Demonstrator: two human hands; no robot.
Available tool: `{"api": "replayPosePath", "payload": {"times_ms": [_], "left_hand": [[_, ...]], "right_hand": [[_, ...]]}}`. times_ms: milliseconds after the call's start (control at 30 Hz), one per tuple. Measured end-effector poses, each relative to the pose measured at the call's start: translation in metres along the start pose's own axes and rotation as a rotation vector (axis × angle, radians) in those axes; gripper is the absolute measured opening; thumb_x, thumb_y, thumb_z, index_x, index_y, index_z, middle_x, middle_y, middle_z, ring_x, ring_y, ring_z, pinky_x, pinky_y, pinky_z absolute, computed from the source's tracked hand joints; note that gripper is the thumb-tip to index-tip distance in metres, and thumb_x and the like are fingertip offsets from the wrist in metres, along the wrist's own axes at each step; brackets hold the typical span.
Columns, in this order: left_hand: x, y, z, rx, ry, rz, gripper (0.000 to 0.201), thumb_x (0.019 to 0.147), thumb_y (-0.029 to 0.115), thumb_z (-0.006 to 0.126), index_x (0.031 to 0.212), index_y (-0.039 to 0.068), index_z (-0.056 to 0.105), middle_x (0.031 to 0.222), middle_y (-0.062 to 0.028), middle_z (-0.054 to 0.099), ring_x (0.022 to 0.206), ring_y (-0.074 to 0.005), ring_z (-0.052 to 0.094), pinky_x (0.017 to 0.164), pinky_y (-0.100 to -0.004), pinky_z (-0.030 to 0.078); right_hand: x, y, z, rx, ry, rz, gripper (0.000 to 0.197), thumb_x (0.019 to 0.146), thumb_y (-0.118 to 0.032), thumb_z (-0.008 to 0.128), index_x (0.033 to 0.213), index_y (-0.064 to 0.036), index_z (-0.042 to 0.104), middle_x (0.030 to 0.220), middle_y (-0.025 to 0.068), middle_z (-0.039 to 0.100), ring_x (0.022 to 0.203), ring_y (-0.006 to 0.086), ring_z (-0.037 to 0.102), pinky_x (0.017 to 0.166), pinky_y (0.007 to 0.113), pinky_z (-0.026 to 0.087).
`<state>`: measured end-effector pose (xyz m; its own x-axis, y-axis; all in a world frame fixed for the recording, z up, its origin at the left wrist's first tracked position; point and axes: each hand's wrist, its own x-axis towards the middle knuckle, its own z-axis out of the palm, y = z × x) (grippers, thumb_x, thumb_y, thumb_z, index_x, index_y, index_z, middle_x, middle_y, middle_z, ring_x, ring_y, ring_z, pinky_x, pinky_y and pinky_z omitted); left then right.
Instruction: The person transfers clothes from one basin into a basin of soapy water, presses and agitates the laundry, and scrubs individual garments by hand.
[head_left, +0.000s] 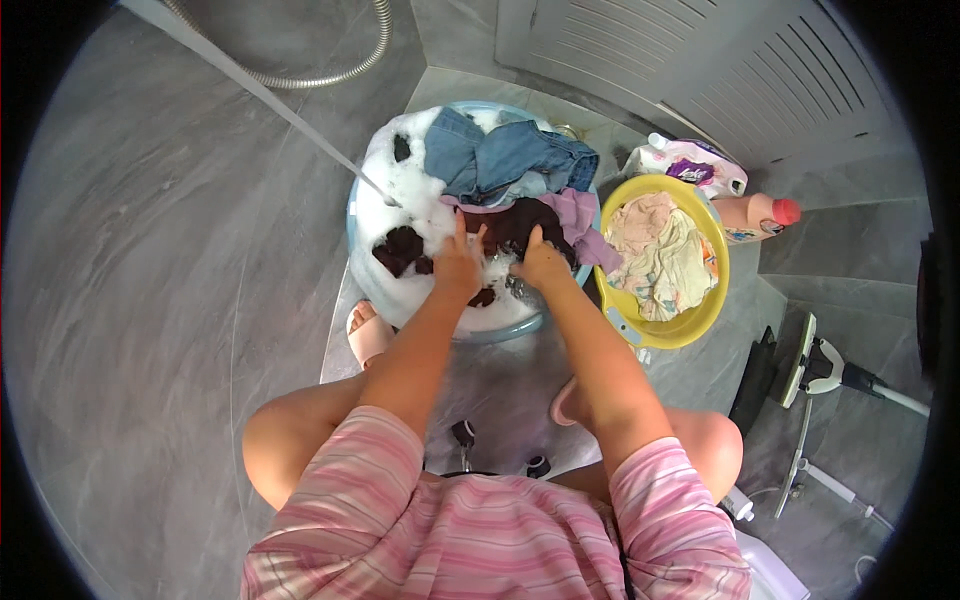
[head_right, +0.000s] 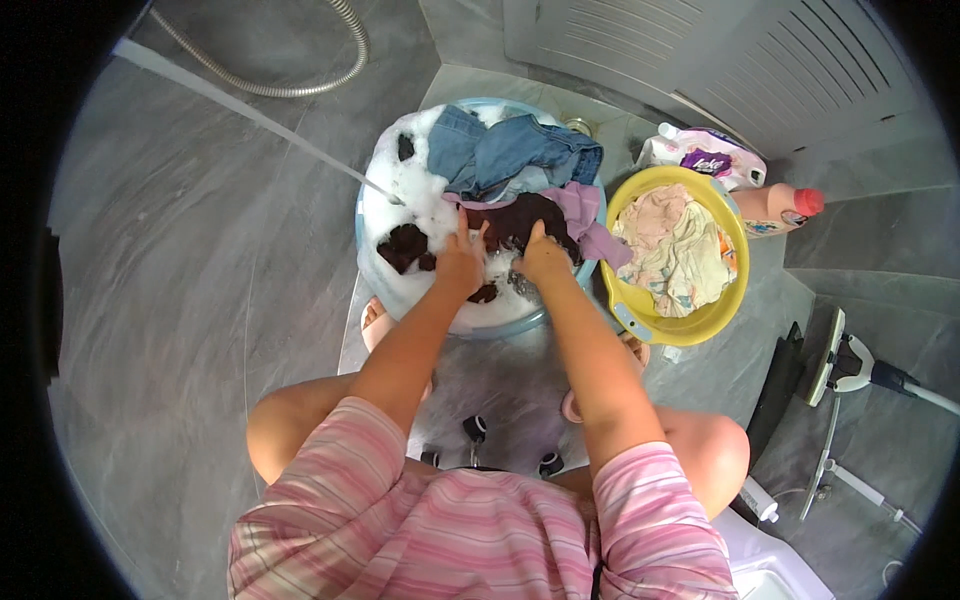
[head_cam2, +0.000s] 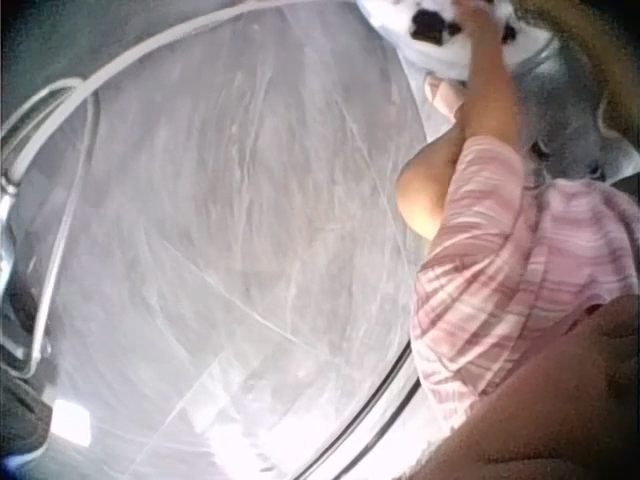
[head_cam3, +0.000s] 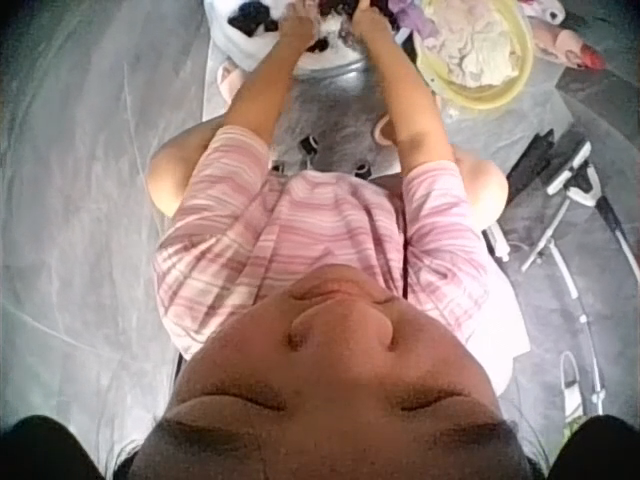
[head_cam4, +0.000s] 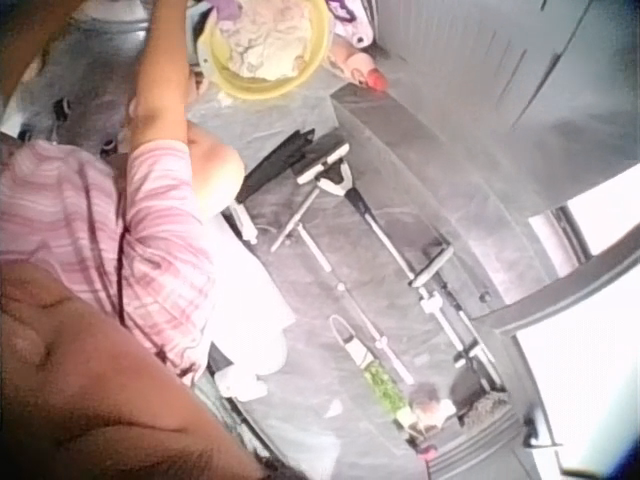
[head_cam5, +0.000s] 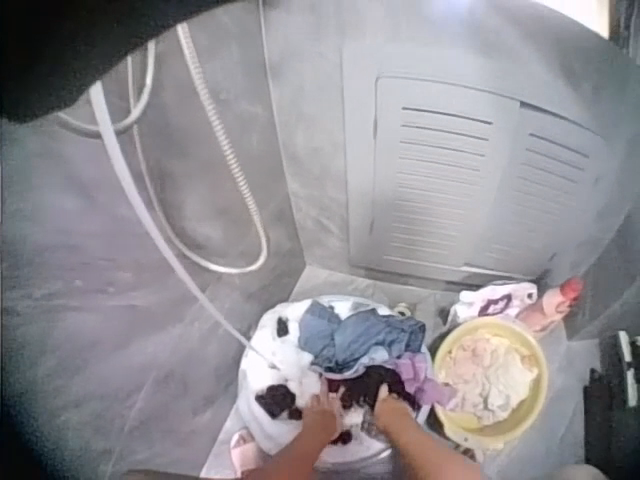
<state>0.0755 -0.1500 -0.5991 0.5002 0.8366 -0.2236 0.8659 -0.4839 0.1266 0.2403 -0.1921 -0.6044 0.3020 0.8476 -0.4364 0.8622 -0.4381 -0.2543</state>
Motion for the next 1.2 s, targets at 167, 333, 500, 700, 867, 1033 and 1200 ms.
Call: {"api": "replayPosePath", "payload": {"times_ms": [167, 333, 500, 700, 867, 1033, 1200], "left_hand": [[-0.009, -0.005, -0.065, -0.101, 0.154, 0.106, 0.07, 0.065, 0.037, 0.074, 0.126, 0.014, 0.048, 0.134, -0.0154, 0.034, 0.105, -0.0325, 0.047, 0.081, -0.0448, 0.046], [0.015, 0.01, -0.091, -0.114, 0.211, 0.079, 0.102, 0.058, 0.042, 0.079, 0.14, 0.017, 0.024, 0.142, -0.0157, 0.022, 0.126, -0.0396, 0.028, 0.09, -0.0555, 0.038], [0.043, 0.023, -0.096, -0.01, -0.216, 0.067, 0.122, 0.051, 0.046, 0.083, 0.145, 0.021, 0.009, 0.15, -0.0142, -0.003, 0.134, -0.0449, 0.006, 0.096, -0.0612, 0.033], [0.059, 0.013, -0.082, 0.093, -0.354, 0.083, 0.125, 0.051, 0.058, 0.078, 0.145, 0.026, 0.004, 0.151, -0.0084, -0.008, 0.135, -0.0436, 0.002, 0.099, -0.0608, 0.029], [0.078, 0.014, -0.082, 0.119, -0.481, 0.065, 0.125, 0.052, 0.059, 0.078, 0.145, 0.025, 0.001, 0.151, -0.009, -0.01, 0.136, -0.0416, 0.004, 0.099, -0.057, 0.031], [0.089, 0.013, -0.071, 0.116, -0.489, 0.007, 0.127, 0.053, 0.057, 0.078, 0.145, 0.024, -0.001, 0.151, -0.0094, -0.011, 0.135, -0.0396, 0.009, 0.1, -0.0493, 0.035], [0.103, 0.007, -0.057, 0.075, -0.487, -0.033, 0.127, 0.054, 0.054, 0.08, 0.145, 0.022, -0.001, 0.15, -0.0102, -0.01, 0.135, -0.034, 0.016, 0.1, -0.0402, 0.038]], "right_hand": [[-0.027, -0.027, -0.082, -0.139, 0.404, -0.335, 0.047, 0.07, -0.043, 0.068, 0.096, -0.005, 0.058, 0.106, 0.0112, 0.056, 0.096, 0.0274, 0.057, 0.068, 0.04, 0.049], [-0.011, -0.054, -0.127, -0.332, 0.588, -0.464, 0.092, 0.061, -0.039, 0.077, 0.137, -0.0206, 0.031, 0.142, 0.0116, 0.028, 0.131, 0.0335, 0.026, 0.102, 0.055, 0.025], [0.031, -0.039, -0.103, -0.316, 0.114, -0.267, 0.099, 0.06, -0.046, 0.077, 0.141, -0.0234, 0.024, 0.149, 0.0116, 0.013, 0.137, 0.0345, 0.014, 0.105, 0.059, 0.018], [0.043, -0.035, -0.081, -0.197, -0.087, -0.217, 0.099, 0.062, -0.047, 0.075, 0.142, -0.0188, 0.024, 0.15, 0.0136, 0.008, 0.137, 0.0362, 0.011, 0.107, 0.054, 0.017], [0.066, -0.038, -0.074, -0.172, -0.161, -0.173, 0.101, 0.06, -0.045, 0.074, 0.142, -0.0162, 0.024, 0.149, 0.0173, 0.009, 0.137, 0.037, 0.012, 0.106, 0.053, 0.021], [0.079, -0.045, -0.068, -0.201, -0.162, -0.159, 0.099, 0.061, -0.045, 0.073, 0.141, -0.0141, 0.025, 0.148, 0.018, 0.015, 0.136, 0.0358, 0.016, 0.105, 0.052, 0.023], [0.092, -0.053, -0.071, -0.24, -0.183, -0.164, 0.097, 0.06, -0.046, 0.072, 0.139, -0.0129, 0.027, 0.145, 0.0179, 0.023, 0.134, 0.0354, 0.022, 0.105, 0.051, 0.025]]}}
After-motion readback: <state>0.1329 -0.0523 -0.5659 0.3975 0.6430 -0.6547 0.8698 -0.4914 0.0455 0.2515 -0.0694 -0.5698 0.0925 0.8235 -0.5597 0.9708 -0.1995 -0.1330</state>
